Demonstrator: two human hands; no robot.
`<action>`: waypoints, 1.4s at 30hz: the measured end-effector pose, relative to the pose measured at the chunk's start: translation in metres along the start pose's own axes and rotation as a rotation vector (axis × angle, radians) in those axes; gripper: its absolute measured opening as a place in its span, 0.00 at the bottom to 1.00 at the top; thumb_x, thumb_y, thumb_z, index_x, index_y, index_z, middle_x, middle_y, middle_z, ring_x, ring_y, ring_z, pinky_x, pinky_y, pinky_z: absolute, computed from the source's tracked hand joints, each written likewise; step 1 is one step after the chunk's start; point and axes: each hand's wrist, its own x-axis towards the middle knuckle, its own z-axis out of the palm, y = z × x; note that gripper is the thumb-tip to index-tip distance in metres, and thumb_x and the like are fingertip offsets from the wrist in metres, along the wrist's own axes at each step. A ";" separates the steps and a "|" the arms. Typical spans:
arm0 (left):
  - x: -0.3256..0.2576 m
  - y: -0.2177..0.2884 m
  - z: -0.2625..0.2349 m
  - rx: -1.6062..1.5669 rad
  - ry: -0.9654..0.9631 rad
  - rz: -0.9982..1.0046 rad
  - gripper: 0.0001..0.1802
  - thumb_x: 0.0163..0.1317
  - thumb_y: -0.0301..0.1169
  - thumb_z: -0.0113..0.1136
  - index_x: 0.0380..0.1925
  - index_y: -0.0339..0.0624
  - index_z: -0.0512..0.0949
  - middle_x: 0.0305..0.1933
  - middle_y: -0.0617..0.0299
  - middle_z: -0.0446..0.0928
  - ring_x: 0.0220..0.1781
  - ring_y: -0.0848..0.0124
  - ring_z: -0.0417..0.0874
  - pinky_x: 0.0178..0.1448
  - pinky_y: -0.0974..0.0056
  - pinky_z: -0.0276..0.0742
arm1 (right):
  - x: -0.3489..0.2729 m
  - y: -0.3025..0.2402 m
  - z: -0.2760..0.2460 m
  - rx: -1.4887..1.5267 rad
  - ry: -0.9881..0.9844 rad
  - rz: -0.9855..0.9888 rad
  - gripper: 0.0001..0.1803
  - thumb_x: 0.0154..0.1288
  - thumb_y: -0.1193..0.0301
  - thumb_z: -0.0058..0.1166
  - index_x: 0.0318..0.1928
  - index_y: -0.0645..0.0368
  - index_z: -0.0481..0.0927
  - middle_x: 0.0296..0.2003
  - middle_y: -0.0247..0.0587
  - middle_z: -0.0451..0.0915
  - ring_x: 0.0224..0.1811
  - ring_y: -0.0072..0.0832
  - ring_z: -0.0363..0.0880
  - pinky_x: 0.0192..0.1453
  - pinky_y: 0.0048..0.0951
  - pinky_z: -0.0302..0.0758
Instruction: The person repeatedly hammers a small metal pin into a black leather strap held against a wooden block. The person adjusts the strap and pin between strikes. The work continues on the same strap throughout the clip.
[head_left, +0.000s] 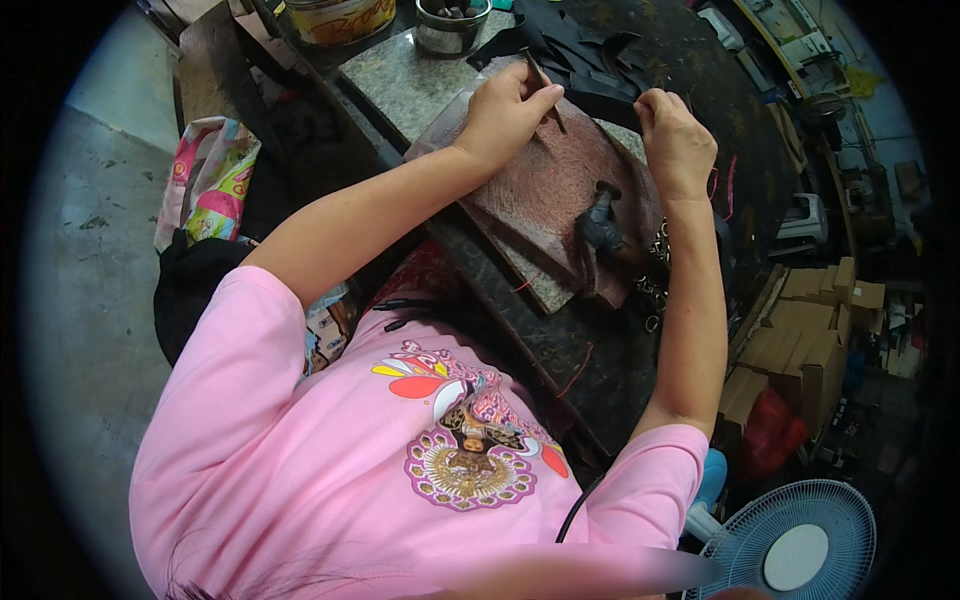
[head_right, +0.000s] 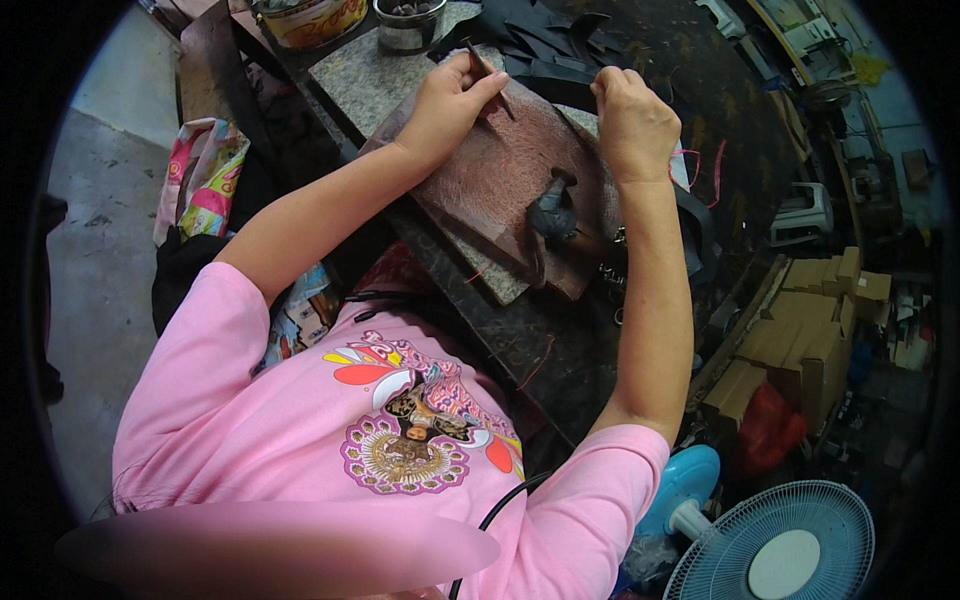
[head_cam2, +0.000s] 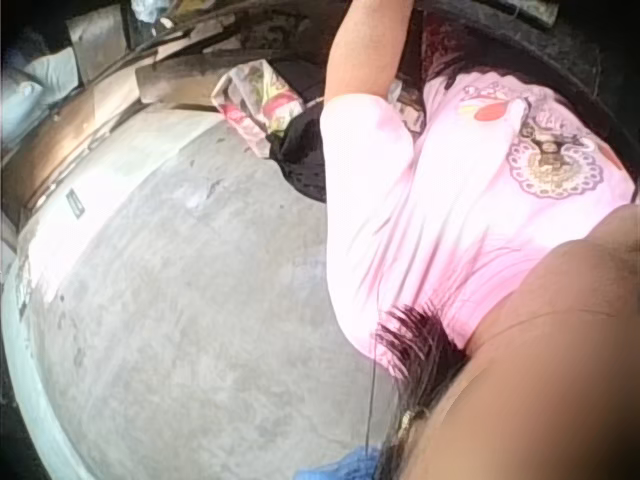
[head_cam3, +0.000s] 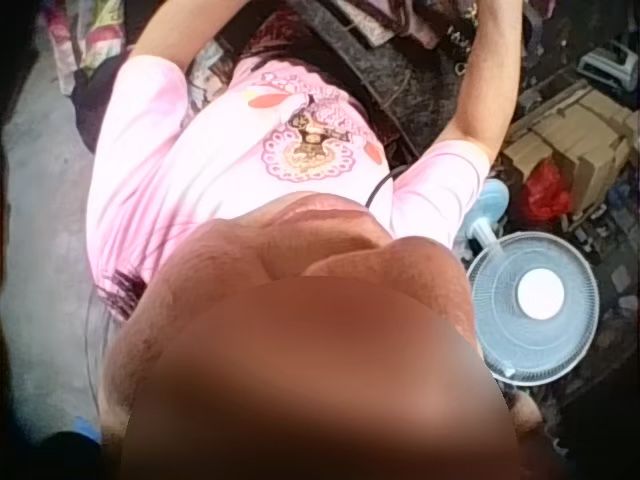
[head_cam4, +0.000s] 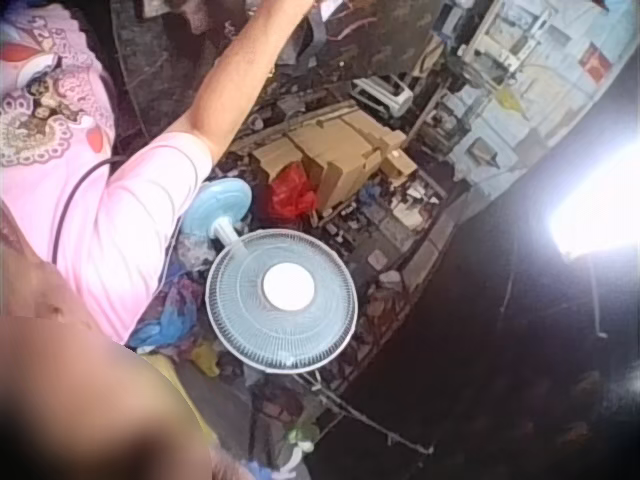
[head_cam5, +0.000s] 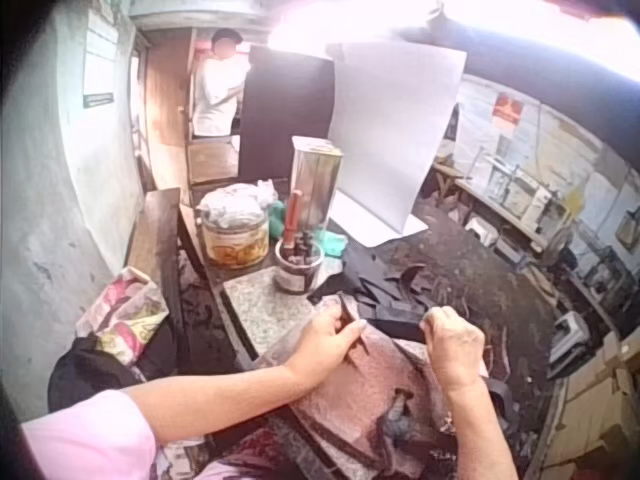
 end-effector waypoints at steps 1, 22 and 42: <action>-0.005 0.000 -0.002 0.058 0.004 -0.001 0.10 0.68 0.31 0.61 0.41 0.36 0.75 0.32 0.64 0.81 0.32 0.79 0.80 0.38 0.73 0.76 | 0.002 -0.002 -0.003 0.005 -0.024 -0.002 0.06 0.64 0.63 0.59 0.34 0.49 0.79 0.31 0.31 0.81 0.32 0.36 0.83 0.33 0.35 0.78; -0.017 0.008 -0.001 -0.315 0.128 0.039 0.06 0.67 0.28 0.61 0.37 0.36 0.77 0.33 0.63 0.82 0.34 0.77 0.81 0.42 0.70 0.77 | -0.061 0.000 -0.009 0.244 -0.372 0.233 0.11 0.65 0.61 0.57 0.40 0.53 0.83 0.42 0.38 0.80 0.50 0.42 0.76 0.52 0.42 0.74; -0.014 0.005 0.003 -0.052 -0.027 0.086 0.09 0.66 0.31 0.63 0.36 0.36 0.78 0.30 0.61 0.83 0.34 0.76 0.82 0.41 0.69 0.76 | -0.100 -0.018 -0.116 0.574 -0.700 0.392 0.22 0.51 0.63 0.70 0.45 0.57 0.79 0.42 0.40 0.79 0.45 0.39 0.80 0.49 0.37 0.75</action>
